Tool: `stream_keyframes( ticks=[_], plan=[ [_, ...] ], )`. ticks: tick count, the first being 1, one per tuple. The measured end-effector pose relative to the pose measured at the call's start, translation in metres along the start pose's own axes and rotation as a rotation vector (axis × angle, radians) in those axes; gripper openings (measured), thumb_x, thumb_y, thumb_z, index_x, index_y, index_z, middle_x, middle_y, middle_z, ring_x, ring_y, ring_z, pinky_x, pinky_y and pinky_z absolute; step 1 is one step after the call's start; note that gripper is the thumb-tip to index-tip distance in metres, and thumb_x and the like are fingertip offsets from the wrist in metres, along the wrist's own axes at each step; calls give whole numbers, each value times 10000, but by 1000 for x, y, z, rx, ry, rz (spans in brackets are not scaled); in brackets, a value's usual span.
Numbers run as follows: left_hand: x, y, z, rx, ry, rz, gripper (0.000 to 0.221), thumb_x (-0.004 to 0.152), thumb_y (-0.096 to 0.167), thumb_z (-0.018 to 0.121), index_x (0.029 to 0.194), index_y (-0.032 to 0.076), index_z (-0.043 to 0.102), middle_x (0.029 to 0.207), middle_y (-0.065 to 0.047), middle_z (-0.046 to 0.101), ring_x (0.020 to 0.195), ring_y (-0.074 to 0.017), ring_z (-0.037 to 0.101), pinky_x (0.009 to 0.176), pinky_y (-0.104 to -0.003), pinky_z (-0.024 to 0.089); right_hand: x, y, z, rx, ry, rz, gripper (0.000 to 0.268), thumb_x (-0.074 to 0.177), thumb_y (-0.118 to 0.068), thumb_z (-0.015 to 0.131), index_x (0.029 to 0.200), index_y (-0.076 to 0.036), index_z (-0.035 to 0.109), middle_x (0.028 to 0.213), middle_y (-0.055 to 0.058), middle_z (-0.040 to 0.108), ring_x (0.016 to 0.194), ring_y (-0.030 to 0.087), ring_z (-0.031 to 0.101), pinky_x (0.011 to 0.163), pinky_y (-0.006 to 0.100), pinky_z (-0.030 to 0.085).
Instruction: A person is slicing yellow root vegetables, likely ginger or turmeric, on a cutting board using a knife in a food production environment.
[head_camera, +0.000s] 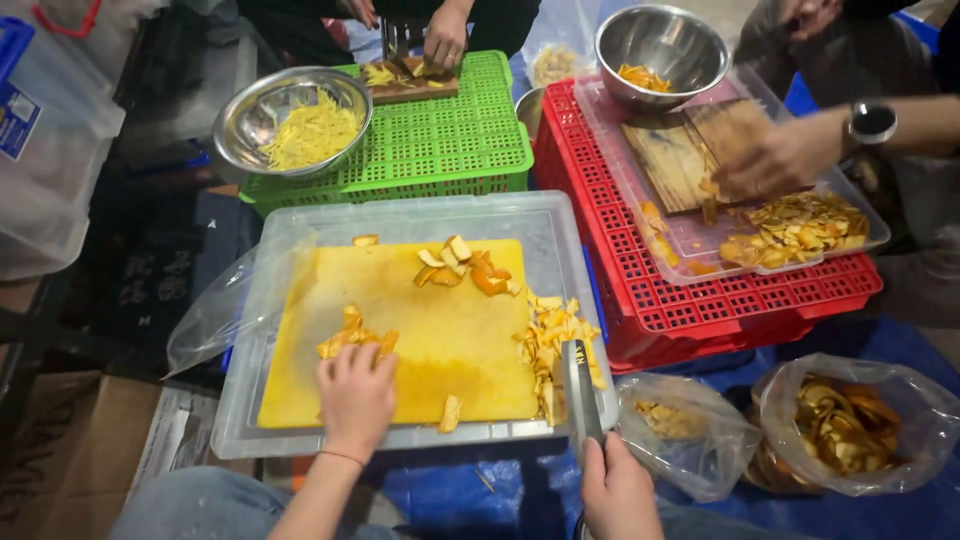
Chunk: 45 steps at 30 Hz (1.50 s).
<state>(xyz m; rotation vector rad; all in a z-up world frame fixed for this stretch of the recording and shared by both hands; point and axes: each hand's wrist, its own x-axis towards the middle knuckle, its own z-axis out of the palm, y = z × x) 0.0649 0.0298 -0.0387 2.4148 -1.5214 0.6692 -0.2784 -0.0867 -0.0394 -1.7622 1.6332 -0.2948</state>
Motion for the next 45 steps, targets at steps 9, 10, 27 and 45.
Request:
stream_keyframes(
  ticks=[9,10,27,45],
  plan=[
    [0,61,-25,-409,-129,479,109,792,200,728,898,175,716,1043,-40,704,1024,-265,593,907,-443,416,-15,-38,-19,59,-116,71,291,976,-361,487,920,-138,665,833,139,777,881,324,714,843,388,495],
    [1,47,-21,-404,-130,480,109,792,200,728,898,175,716,1043,-40,704,1024,-265,593,907,-443,416,-15,-41,-21,63,-120,69,291,976,-361,487,920,-138,665,833,139,777,881,324,714,843,388,495],
    [45,-15,-13,-287,-122,794,180,847,287,634,709,180,676,810,0,699,922,-235,612,998,-541,394,-8,-34,3,62,-172,119,257,971,-383,512,881,-157,594,756,140,702,810,371,660,802,408,472],
    [155,29,71,-264,-217,241,150,868,34,549,739,101,587,738,-78,642,737,-305,610,705,-420,477,-20,-50,11,30,-214,88,248,959,-386,514,873,-166,589,745,141,706,768,367,687,743,413,464]
  ],
)
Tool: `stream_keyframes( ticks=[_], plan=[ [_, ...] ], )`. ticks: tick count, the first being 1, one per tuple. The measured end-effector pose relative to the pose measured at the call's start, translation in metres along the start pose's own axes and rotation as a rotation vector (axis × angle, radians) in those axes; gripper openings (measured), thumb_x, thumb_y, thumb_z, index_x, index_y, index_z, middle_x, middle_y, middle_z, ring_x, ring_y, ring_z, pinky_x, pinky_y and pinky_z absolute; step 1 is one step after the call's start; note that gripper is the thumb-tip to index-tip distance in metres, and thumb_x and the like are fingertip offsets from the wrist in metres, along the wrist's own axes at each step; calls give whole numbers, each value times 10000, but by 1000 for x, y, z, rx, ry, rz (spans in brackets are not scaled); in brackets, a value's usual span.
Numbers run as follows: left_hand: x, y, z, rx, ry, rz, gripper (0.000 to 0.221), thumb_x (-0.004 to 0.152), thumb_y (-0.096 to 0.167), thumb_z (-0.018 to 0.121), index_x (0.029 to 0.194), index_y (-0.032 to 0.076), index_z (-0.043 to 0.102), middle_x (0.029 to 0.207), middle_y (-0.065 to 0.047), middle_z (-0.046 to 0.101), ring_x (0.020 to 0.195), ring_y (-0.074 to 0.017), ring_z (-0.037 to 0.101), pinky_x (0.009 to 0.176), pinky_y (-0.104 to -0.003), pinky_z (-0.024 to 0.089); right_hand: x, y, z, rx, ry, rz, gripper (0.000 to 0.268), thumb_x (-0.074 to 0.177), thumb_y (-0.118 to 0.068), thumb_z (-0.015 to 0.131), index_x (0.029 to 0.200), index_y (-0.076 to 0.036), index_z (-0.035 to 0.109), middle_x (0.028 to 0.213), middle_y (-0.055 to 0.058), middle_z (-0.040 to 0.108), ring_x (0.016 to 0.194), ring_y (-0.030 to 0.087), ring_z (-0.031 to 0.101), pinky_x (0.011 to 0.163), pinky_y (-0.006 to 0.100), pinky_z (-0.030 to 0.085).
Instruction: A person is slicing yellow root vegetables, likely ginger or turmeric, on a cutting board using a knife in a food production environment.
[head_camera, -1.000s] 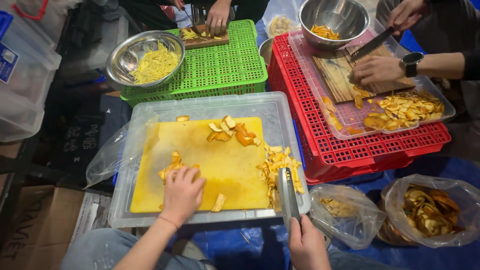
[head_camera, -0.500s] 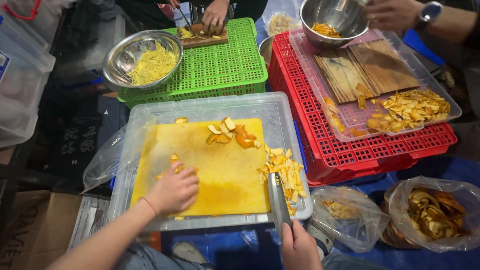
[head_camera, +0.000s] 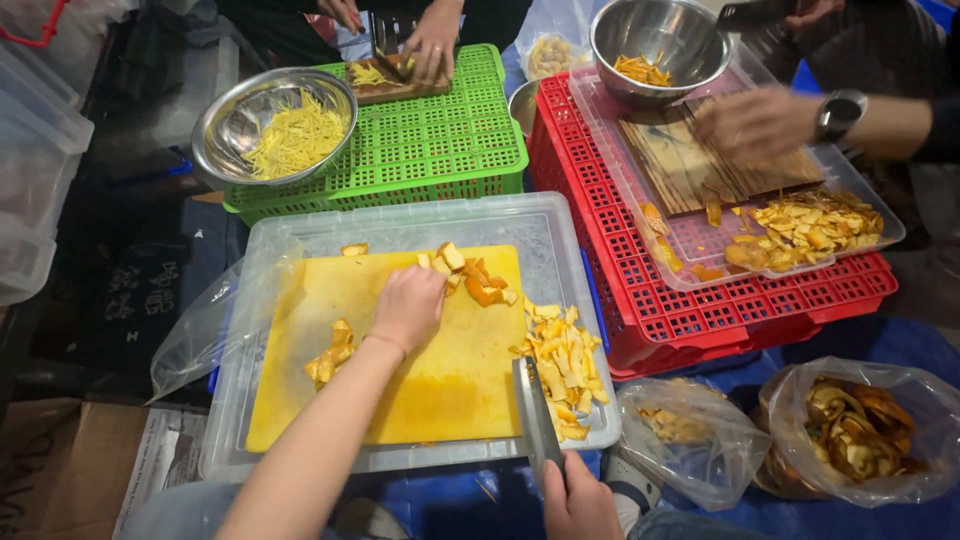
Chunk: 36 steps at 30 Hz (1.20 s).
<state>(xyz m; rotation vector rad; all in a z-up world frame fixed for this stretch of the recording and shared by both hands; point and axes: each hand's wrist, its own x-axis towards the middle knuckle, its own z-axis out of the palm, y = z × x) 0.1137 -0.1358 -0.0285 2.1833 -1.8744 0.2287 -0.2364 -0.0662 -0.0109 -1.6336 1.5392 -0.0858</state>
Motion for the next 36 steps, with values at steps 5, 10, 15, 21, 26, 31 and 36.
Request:
stream_keyframes(
  ticks=[5,10,15,21,26,31,36],
  plan=[
    [7,-20,-21,-387,138,-437,307,883,174,541,1084,87,756,1121,-106,745,1076,-313,670,965,-455,506,14,30,41,-31,44,-30,261,913,-475,563,1046,-271,656,924,174,754,991,397,685,848,446,502],
    [45,-38,-10,-569,-147,-796,656,825,362,649,1441,143,587,1483,-85,576,1389,-326,497,1193,-451,365,-7,4,23,-75,-30,61,233,918,-502,524,962,-304,640,728,92,717,833,301,733,738,365,513],
    [57,-20,-40,-426,-412,-776,534,781,150,549,1294,161,697,1328,-105,666,1165,-314,650,958,-453,565,-15,-11,15,-100,43,114,286,908,-510,525,1105,-357,665,894,143,743,963,375,680,850,444,513],
    [3,13,-63,-730,-78,-885,190,771,268,785,924,164,824,977,-19,805,947,-178,723,925,-328,530,-13,-5,54,-129,43,100,358,877,-528,552,1209,-412,617,959,143,725,1074,329,658,937,431,516],
    [-94,82,-55,-757,-153,-900,270,702,339,799,903,160,831,856,-16,820,818,-117,765,799,-266,562,-15,19,75,-107,118,-164,149,967,-349,533,1002,-205,536,774,249,656,830,504,609,778,574,438],
    [-130,101,-61,-662,-234,-925,247,699,361,757,845,169,809,817,-1,815,834,-141,774,854,-282,568,-51,-24,53,-181,-70,-37,140,1010,-279,393,986,-144,418,877,241,690,891,567,599,833,637,434],
    [-131,89,-44,-722,-238,-659,213,719,327,783,877,204,856,885,43,833,868,-75,766,881,-244,537,-65,-39,42,-196,-141,-19,264,1052,-362,351,1009,-124,456,942,303,669,954,596,597,876,668,422]
  ],
)
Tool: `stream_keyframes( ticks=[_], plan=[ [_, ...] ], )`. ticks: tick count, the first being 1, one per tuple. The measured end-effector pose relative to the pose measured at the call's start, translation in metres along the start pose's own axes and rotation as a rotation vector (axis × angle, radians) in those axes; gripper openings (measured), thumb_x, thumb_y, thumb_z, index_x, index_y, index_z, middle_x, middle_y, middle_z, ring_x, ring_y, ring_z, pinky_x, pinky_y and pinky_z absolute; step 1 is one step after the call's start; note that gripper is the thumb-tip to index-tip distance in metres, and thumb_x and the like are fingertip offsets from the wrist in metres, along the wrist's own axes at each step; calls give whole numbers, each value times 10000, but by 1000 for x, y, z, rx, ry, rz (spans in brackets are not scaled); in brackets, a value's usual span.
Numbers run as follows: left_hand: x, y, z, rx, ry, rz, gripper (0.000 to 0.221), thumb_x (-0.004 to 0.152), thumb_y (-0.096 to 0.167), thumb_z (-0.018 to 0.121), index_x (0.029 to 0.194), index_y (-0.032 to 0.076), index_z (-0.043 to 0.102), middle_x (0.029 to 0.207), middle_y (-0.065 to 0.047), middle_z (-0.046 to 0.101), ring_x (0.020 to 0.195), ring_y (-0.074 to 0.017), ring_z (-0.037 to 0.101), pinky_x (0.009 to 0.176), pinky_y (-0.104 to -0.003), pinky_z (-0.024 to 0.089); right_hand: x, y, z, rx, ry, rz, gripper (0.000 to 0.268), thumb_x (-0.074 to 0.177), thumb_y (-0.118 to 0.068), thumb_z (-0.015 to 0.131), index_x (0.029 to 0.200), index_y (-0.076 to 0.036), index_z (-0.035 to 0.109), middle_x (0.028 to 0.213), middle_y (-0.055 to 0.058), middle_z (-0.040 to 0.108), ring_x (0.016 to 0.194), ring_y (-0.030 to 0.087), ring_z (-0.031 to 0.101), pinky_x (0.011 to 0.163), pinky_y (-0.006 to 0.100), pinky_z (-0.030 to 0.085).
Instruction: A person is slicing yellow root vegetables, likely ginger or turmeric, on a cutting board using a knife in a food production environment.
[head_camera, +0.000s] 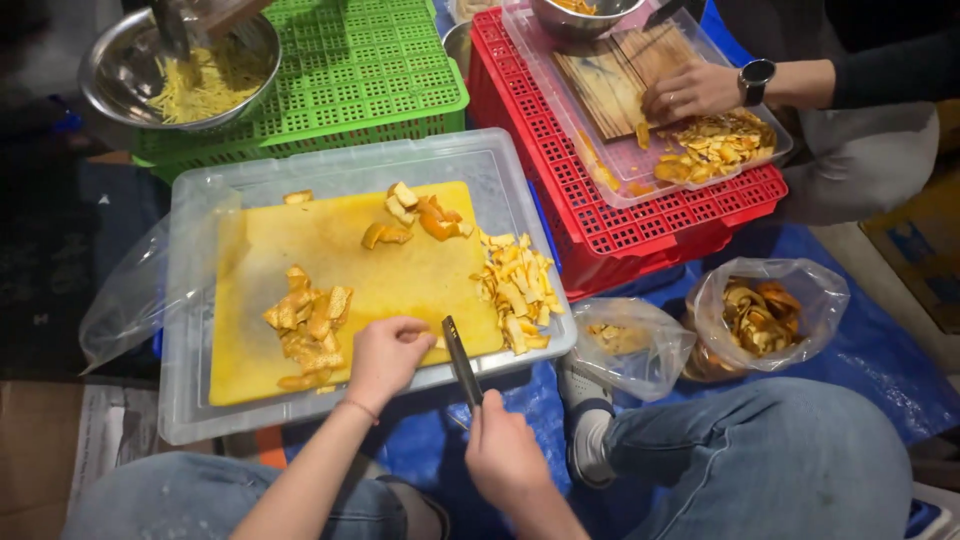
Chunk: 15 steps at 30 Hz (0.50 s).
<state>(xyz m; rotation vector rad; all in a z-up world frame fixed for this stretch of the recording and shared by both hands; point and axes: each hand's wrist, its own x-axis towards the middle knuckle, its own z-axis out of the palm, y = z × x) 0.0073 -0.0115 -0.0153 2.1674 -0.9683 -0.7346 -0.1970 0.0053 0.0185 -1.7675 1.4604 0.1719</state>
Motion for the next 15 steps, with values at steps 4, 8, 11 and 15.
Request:
stream_keyframes(
  ticks=[4,8,11,15],
  plan=[
    [13,-15,2,42,42,211,382,731,274,709,1080,156,812,973,-44,816,907,-189,753,935,-319,539,11,15,-10,97,15,-97,348,1048,-373,434,871,-102,561,885,200,721,954,470,635,862,520,429],
    [3,-16,5,62,71,163,450,831,271,705,1246,98,716,1211,-114,706,952,-244,712,989,-404,508,9,7,-23,190,35,-63,391,1046,-361,439,746,-112,469,681,99,617,637,306,594,675,437,449],
    [1,-16,13,168,60,227,379,880,313,673,1187,105,749,1172,-104,738,1093,-294,673,971,-447,515,3,-8,-37,314,2,26,376,1041,-344,463,731,-131,445,591,43,580,471,196,593,570,373,510],
    [-7,8,3,199,-97,115,378,913,314,630,1237,153,737,1218,-34,701,1126,-252,652,915,-447,550,21,13,-22,204,48,-60,385,1041,-362,494,725,-145,460,647,-2,574,647,165,549,687,368,454]
  ],
)
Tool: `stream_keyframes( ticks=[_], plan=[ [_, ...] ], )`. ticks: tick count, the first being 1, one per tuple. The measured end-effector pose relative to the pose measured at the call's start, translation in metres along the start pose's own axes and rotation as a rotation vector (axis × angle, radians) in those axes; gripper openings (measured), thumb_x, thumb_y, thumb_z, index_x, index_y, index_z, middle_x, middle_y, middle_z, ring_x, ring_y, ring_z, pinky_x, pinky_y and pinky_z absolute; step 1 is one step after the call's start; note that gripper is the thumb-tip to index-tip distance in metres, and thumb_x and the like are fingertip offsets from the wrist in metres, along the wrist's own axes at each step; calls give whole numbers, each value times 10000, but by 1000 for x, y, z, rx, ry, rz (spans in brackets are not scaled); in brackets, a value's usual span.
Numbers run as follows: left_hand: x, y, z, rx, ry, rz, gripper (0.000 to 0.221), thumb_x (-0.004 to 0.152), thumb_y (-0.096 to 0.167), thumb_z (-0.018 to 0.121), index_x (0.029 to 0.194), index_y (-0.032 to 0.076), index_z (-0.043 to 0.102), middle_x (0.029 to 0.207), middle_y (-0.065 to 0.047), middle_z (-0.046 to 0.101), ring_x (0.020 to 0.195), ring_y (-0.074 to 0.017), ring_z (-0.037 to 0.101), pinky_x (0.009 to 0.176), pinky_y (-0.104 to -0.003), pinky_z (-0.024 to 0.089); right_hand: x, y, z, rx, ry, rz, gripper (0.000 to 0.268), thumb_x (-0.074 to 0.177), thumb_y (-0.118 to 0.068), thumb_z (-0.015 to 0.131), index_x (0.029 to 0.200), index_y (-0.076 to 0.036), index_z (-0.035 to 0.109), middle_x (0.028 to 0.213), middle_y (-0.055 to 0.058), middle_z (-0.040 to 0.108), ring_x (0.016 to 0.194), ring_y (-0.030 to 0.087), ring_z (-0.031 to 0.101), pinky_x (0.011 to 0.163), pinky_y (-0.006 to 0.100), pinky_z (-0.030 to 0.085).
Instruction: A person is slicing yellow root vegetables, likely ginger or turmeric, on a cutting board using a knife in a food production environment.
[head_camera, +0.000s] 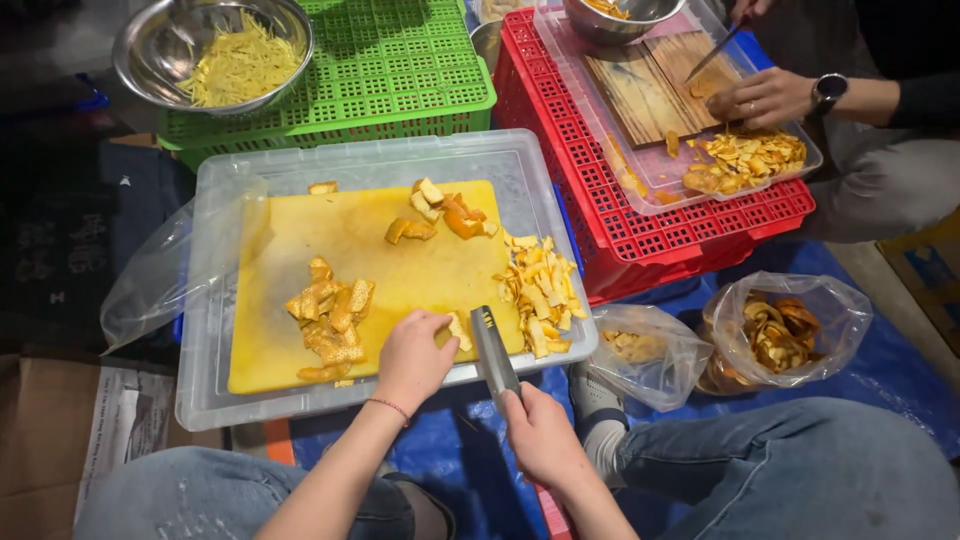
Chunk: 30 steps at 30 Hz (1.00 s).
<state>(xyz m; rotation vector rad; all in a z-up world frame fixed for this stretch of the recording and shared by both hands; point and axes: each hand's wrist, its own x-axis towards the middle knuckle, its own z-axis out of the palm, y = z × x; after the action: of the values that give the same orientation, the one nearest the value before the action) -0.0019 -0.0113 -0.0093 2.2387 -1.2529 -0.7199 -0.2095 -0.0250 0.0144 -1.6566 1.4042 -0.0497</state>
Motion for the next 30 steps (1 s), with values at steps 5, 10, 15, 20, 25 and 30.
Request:
stream_keyframes(
  ticks=[5,10,15,20,25,30],
  plan=[
    [1,13,-13,32,-68,-50,365,910,307,639,1251,227,742,1207,17,674,1105,-232,642,846,-439,564,12,10,11,-33,-14,-32,404,1041,-374,500,716,-138,455,672,7,578,678,172,550,695,384,437],
    [0,23,-21,40,-124,-96,362,923,295,659,1274,239,731,1263,28,652,1126,-233,647,886,-445,569,6,-8,5,47,-95,94,390,1069,-349,452,745,-133,428,618,35,543,415,201,570,484,369,497],
    [1,27,-26,41,-129,-127,343,929,305,662,1261,270,740,1238,54,656,1103,-229,651,843,-442,572,25,22,20,-48,-34,-57,375,1042,-361,448,737,-143,456,695,3,561,693,181,534,705,386,426],
    [3,26,-23,62,-138,-123,342,926,304,663,1258,278,741,1235,39,643,1111,-236,644,843,-455,571,28,6,17,-21,-47,-19,382,1050,-369,439,749,-135,443,716,11,562,709,182,530,711,386,422],
    [4,23,-24,58,-150,-137,345,934,320,665,1270,284,737,1244,40,634,1095,-238,649,836,-446,566,30,9,20,-33,-46,-55,382,1048,-373,454,745,-141,442,698,-1,547,688,174,527,691,392,413],
    [3,23,-23,65,-130,-122,344,923,308,654,1253,301,750,1228,26,637,1106,-255,642,849,-458,561,34,12,24,38,-62,-95,324,1036,-328,452,775,-139,480,755,-8,582,751,148,547,742,364,447]
  ],
)
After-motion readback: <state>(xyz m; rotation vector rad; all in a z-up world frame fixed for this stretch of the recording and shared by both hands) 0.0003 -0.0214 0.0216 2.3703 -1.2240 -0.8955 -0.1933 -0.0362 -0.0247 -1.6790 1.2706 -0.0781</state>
